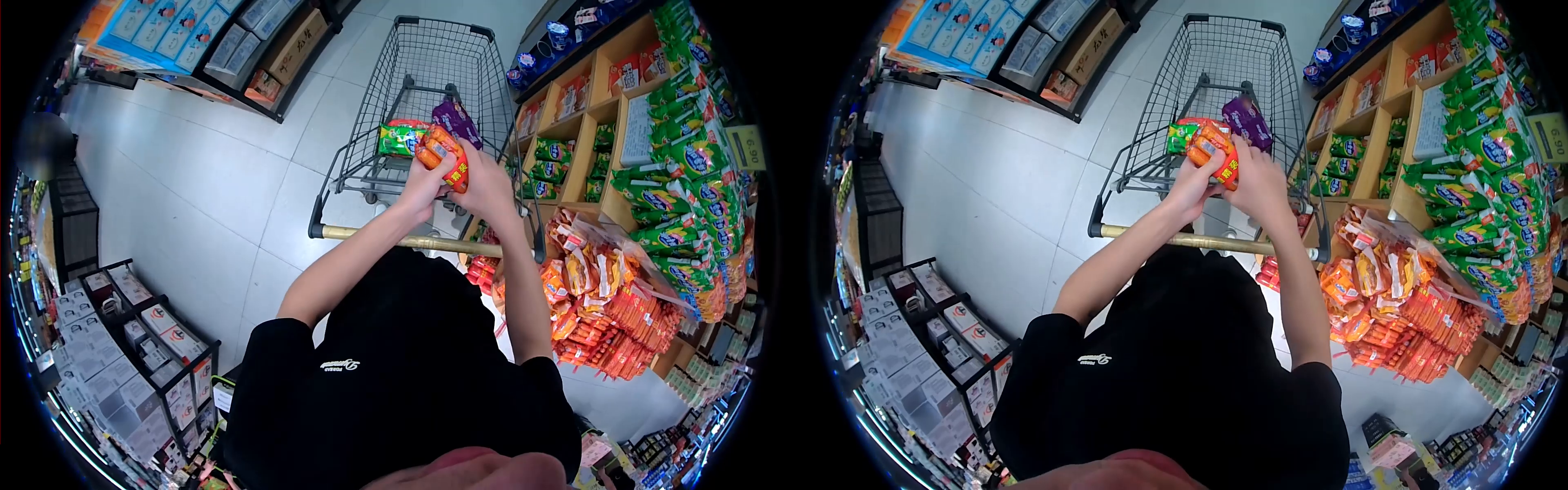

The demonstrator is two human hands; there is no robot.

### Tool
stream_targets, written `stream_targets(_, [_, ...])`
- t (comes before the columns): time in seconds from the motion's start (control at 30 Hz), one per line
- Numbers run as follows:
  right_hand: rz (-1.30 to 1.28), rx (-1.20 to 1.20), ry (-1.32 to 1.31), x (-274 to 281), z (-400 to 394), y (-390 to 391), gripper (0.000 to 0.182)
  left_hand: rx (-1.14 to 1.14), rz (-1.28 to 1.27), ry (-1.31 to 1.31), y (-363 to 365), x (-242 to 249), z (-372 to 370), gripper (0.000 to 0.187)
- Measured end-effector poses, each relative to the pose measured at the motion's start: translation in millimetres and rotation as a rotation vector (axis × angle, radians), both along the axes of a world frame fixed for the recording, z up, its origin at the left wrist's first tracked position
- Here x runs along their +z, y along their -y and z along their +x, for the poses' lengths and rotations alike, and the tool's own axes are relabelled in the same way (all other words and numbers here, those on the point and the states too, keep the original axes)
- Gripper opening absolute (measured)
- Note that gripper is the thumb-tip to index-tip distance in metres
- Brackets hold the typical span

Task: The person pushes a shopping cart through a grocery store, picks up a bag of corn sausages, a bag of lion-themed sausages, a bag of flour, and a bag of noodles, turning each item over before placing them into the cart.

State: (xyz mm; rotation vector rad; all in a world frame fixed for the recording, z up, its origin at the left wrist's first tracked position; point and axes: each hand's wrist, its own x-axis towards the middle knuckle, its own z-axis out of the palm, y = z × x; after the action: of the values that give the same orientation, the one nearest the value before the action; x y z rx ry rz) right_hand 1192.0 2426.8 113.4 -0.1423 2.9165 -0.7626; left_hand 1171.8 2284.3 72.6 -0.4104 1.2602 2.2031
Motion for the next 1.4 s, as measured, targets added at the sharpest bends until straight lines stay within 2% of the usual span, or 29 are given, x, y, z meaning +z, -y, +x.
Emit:
stream_targets(0.07, [-0.153,0.029,-0.002,-43.1,-27.8,9.6,0.094,0.046,0.003,0.023,12.3,-7.3,-21.5,0.049])
stream_targets(0.13, [-0.159,-0.002,0.08,-59.4,-54.6,25.4,0.09,-0.021,-0.121,0.091,28.0,-18.4,-51.5,0.048])
stream_targets(0.2, [-0.117,-0.003,0.088,-92.4,-82.5,37.7,0.091,-0.006,-0.116,0.035,35.8,-82.2,-88.7,0.049])
stream_targets(0.27, [-0.048,-0.008,0.183,-123.0,-106.2,50.1,0.094,-0.064,-0.26,0.105,48.4,-120.8,-113.0,0.051])
stream_targets(0.3, [0.025,-0.011,0.188,-141.0,-115.9,55.6,0.096,-0.028,-0.232,0.21,52.1,-115.6,-121.8,0.053])
stream_targets(0.33, [0.098,-0.015,0.192,-152.9,-125.4,61.0,0.098,-0.031,-0.236,0.232,52.5,-134.9,-126.6,0.053])
stream_targets(0.37, [0.115,-0.022,0.306,-165.2,-137.3,66.0,0.099,0.022,-0.225,0.321,50.7,-154.1,-132.9,0.054])
stream_targets(0.5, [0.192,-0.031,0.3,-232.0,-148.8,74.8,0.093,0.065,-0.194,0.541,55.9,-213.1,-148.2,0.058])
stream_targets(0.67, [0.282,-0.017,0.401,-256.8,-150.5,81.8,0.087,0.121,-0.089,0.761,56.8,-282.6,-140.8,0.059])
stream_targets(0.73, [0.322,0.012,0.428,-271.2,-151.3,82.2,0.089,0.102,-0.071,0.822,55.7,-288.5,-143.7,0.052])
stream_targets(0.77, [0.339,0.029,0.393,-277.0,-149.2,81.0,0.078,0.103,-0.039,0.847,56.7,-290.6,-143.1,0.051])
stream_targets(0.8, [0.342,0.016,0.403,-287.0,-146.9,80.8,0.078,0.105,-0.009,0.874,58.6,-294.6,-141.5,0.049])
stream_targets(0.9, [0.383,0.042,0.277,-310.3,-143.7,84.0,0.053,0.087,-0.014,0.893,65.5,-305.8,-146.4,0.048])
stream_targets(0.97, [0.384,0.009,0.255,-314.6,-142.9,89.3,0.051,0.12,-0.038,0.909,65.9,-311.1,-148.0,0.048])
stream_targets(1.07, [0.413,-0.018,0.203,-315.6,-137.7,99.3,0.041,0.085,0.086,0.866,75.1,-358.8,-136.3,0.044])
stream_targets(1.13, [0.485,-0.036,0.164,-319.5,-134.2,100.5,0.038,0.089,0.166,1.006,75.0,-350.1,-144.8,0.039])
stream_targets(1.2, [0.517,-0.049,0.215,-318.3,-133.7,103.5,0.032,0.063,0.123,0.941,72.5,-329.7,-150.3,0.041])
stream_targets(1.27, [0.453,-0.111,0.277,-308.7,-134.9,102.8,0.029,0.029,0.082,0.981,71.1,-294.4,-159.2,0.042])
stream_targets(1.33, [0.366,-0.061,0.358,-301.8,-139.4,96.7,0.026,-0.019,0.079,0.929,75.0,-292.1,-161.0,0.044])
stream_targets(1.4, [0.326,-0.106,0.297,-277.3,-141.1,90.1,0.024,-0.168,-0.023,0.895,80.2,-279.2,-161.8,0.043])
